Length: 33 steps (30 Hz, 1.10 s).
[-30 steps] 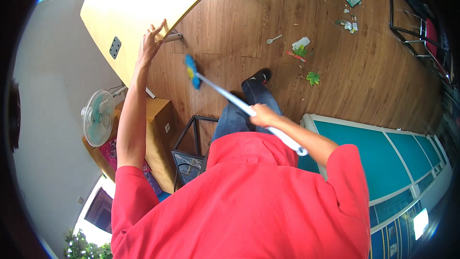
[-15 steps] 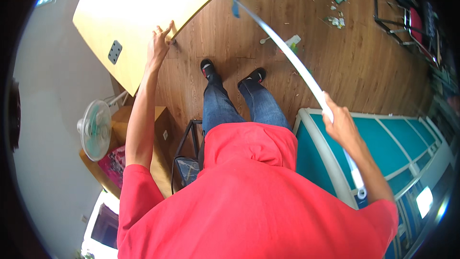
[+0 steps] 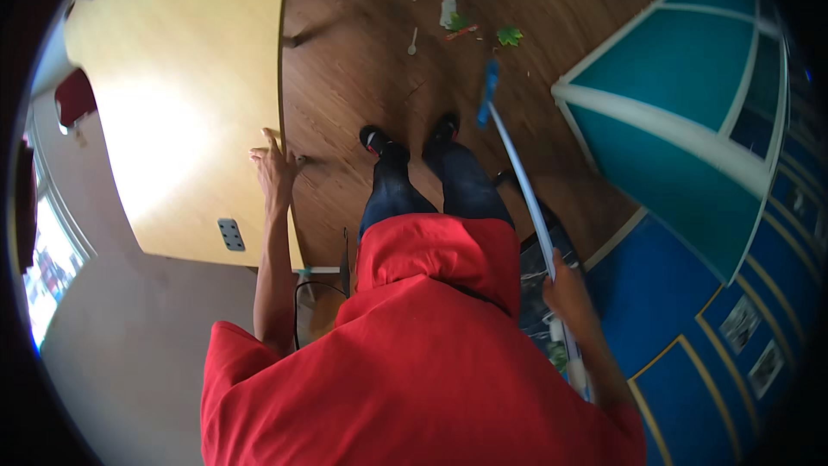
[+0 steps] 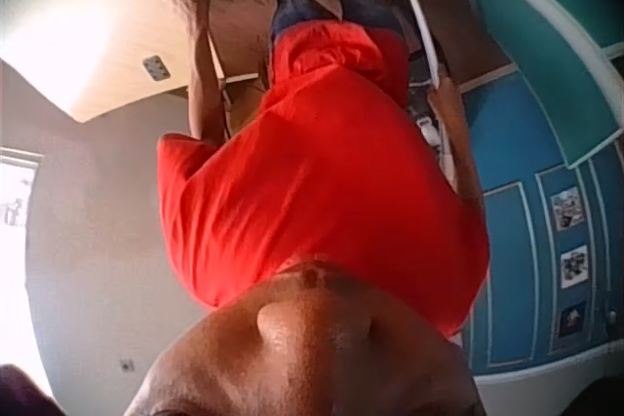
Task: The recorder uses a broom to sweep trash on a wooden floor and then collects it into a blue dustpan.
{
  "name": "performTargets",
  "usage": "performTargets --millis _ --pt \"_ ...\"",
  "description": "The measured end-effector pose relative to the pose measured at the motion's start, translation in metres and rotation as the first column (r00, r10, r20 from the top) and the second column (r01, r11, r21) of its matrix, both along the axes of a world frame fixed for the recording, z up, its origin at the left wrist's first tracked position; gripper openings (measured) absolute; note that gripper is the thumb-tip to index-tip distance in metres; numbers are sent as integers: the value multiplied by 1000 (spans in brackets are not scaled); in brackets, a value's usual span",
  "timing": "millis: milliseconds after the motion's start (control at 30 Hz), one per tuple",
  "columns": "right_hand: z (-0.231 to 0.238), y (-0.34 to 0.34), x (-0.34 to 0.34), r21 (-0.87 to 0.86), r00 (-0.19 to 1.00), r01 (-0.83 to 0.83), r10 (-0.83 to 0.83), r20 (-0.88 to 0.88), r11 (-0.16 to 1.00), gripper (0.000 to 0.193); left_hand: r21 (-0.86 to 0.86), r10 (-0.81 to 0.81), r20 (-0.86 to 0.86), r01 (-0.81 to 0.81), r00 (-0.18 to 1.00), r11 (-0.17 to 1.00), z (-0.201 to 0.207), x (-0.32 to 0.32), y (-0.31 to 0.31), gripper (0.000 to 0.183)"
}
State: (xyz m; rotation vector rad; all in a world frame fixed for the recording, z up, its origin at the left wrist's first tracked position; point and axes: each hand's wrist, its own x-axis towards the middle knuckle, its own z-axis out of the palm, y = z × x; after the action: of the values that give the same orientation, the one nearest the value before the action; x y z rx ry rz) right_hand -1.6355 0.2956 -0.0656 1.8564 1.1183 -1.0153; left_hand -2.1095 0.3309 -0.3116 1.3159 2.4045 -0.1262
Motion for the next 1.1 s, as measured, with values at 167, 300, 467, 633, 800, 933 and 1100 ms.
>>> performTargets --millis 167,300,467,633,800,933,1100 --pt "-80 -20 27 4 977 181 -179 -115 983 25 355 -414 791 212 451 910 97 93 32 36" --pt "-148 -33 -1 -10 657 645 -562 -502 764 16 736 -698 666 382 -261 559 196 211 4 48" --pt "-145 -10 -45 -8 844 312 -281 -456 950 19 900 -781 435 214 -448 380 228 303 -49 32" --pt "-101 -25 -34 -130 323 798 -600 -731 589 23 949 -844 314 109 -435 296 237 358 -84 30" --pt "-103 -80 15 5 177 888 -331 -927 460 51 986 -917 163 26 -363 165 305 370 -102 26" --pt "-120 -103 26 478 409 771 247 -878 421 86 981 -923 148 -69 -355 183 362 374 -110 25" --pt "-148 -97 22 624 584 757 230 -779 192 79 943 -886 227 -138 -404 304 391 393 -120 25"
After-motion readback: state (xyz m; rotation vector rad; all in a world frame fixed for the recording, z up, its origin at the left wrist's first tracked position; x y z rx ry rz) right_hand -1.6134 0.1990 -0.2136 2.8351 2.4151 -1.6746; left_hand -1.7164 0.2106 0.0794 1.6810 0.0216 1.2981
